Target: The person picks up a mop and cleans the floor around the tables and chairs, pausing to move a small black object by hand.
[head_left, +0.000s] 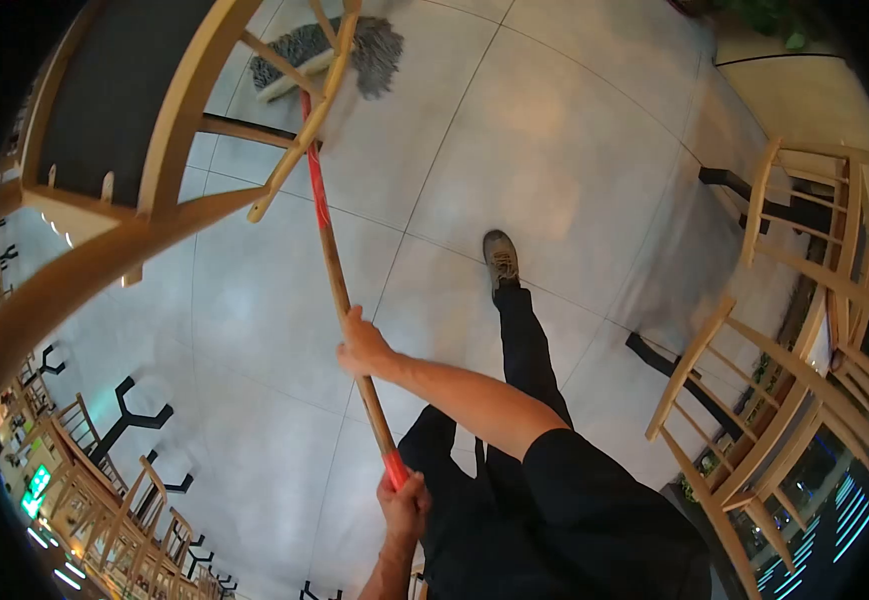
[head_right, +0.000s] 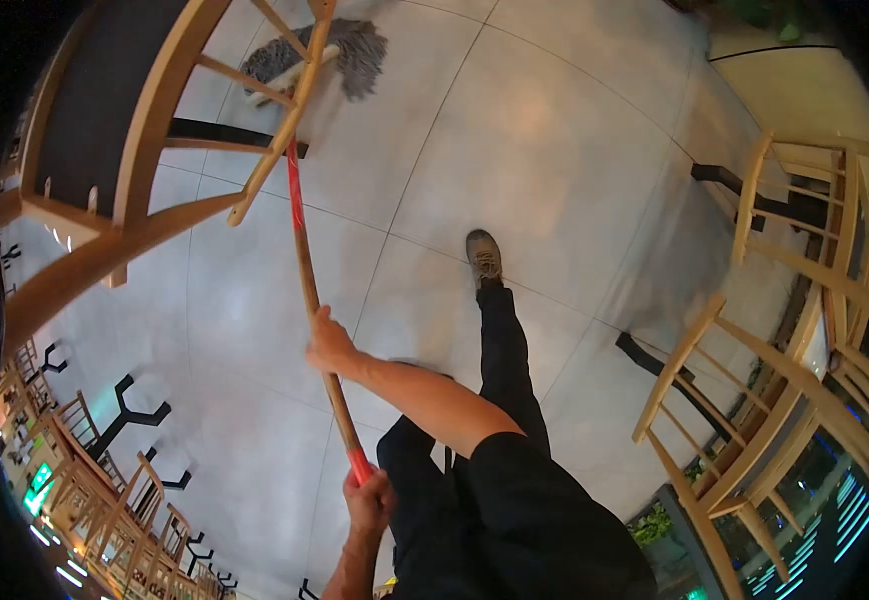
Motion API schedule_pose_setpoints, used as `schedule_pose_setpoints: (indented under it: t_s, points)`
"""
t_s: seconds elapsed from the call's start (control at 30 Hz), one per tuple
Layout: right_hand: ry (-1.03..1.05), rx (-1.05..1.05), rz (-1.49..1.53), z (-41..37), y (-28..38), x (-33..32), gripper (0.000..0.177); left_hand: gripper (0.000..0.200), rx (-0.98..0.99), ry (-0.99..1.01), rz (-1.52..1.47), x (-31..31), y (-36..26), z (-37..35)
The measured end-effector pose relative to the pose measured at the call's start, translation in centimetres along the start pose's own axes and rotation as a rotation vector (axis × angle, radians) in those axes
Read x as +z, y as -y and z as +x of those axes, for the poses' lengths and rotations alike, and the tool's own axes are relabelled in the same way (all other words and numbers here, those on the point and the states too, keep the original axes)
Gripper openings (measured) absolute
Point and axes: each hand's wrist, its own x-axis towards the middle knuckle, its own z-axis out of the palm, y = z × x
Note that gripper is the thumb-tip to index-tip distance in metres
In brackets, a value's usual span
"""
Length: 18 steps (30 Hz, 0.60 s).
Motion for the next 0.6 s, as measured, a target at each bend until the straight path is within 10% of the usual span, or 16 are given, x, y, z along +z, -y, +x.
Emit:
schedule_pose_setpoints:
  t_s: [0.37,0.6]
  points:
    - [-0.043,-0.112,0.217,9.5,4.0,-10.6,0.038,0.014,0.214,0.144,0.069,13.6,-12.6,16.1]
    - [-0.100,-0.129,-0.040,8.8,0.0,-10.7,0.040,0.016,0.244,0.081,0.012,14.3,-7.2,16.8]
